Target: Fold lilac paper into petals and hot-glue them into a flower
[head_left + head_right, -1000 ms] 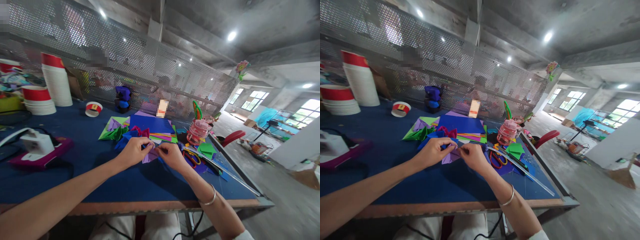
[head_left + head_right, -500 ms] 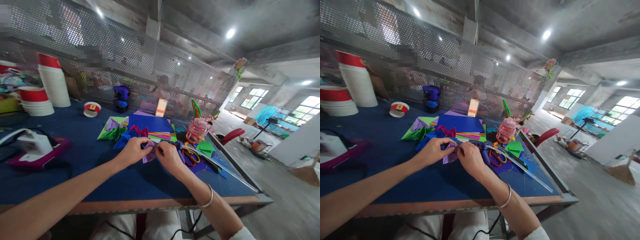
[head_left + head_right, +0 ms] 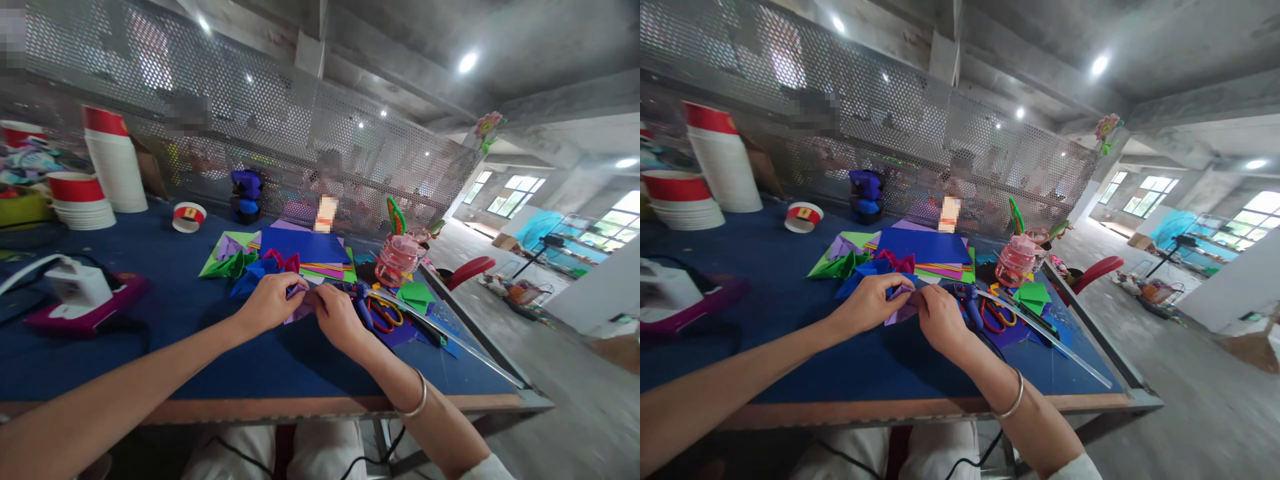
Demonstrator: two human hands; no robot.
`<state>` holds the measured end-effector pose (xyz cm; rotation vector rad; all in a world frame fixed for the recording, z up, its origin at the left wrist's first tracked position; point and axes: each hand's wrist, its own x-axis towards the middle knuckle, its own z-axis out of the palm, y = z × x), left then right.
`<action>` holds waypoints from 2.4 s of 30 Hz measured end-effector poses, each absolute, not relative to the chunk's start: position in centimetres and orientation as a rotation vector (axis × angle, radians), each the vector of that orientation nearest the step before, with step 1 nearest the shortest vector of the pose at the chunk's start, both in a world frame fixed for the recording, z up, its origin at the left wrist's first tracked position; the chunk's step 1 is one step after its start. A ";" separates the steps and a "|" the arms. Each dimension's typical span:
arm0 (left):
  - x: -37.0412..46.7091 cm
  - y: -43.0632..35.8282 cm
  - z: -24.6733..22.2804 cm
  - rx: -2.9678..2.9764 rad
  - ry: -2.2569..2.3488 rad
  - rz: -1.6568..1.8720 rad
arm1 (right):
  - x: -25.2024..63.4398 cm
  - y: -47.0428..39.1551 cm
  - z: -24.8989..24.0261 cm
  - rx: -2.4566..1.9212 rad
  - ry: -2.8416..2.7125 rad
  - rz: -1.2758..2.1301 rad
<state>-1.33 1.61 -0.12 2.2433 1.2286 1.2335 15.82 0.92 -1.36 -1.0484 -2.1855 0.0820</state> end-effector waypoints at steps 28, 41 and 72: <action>-0.7 0.8 -0.3 2.169 1.174 1.395 | 15.1 0.7 -1.1 -0.988 -2.000 0.129; -0.7 1.5 0.1 1.891 1.232 1.526 | 14.6 0.4 -1.0 -1.091 -1.814 0.532; -1.2 1.1 0.8 2.052 1.120 1.392 | 15.4 0.8 -1.1 -1.206 -1.913 0.258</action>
